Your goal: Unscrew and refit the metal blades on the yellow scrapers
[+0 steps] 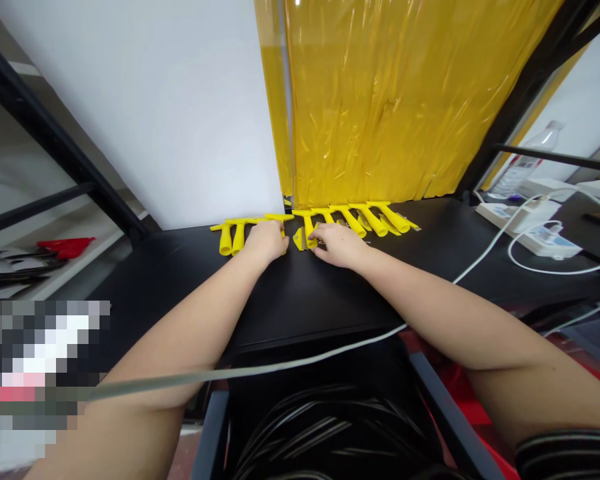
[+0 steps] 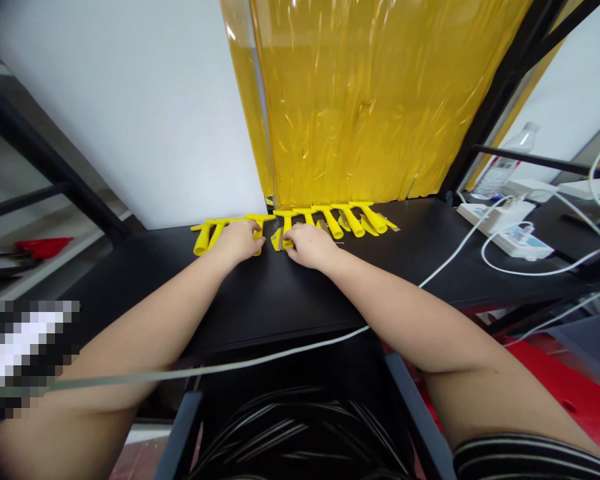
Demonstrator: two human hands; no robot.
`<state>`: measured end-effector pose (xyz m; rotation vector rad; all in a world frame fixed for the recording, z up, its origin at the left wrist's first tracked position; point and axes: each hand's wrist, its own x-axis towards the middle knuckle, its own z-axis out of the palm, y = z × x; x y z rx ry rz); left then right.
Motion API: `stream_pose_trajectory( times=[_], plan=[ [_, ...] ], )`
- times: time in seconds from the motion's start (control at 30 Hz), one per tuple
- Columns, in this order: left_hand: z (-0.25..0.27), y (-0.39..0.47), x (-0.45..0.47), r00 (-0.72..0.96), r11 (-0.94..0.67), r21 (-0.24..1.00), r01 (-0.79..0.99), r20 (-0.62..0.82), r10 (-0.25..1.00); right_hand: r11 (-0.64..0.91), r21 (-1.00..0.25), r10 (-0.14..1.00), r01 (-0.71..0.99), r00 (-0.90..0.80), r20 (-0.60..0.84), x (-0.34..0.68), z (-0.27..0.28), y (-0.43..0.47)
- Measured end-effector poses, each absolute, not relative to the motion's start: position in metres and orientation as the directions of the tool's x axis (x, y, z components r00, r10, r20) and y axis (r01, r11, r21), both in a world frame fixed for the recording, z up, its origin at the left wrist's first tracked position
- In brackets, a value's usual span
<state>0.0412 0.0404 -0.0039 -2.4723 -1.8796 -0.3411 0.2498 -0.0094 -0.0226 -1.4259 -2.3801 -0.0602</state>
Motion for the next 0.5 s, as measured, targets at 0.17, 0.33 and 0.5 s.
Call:
stream_pose_trajectory(
  times=[0.17,0.33,0.5],
  plan=[
    [-0.007,0.044,0.047,0.269,-0.292,0.119,0.949,0.181,0.946,0.488,-0.161,0.848,0.858,-0.421,0.323,0.25,-0.021,-0.012],
    [-0.005,0.04,0.045,0.277,-0.305,0.139,0.942,0.19,0.942,0.49,-0.196,0.852,0.849,-0.419,0.313,0.25,-0.024,-0.011],
    [0.006,0.034,0.029,0.263,-0.31,0.159,0.937,0.258,0.93,0.477,-0.229,0.857,0.848,-0.392,0.335,0.259,-0.002,-0.024]
  ],
)
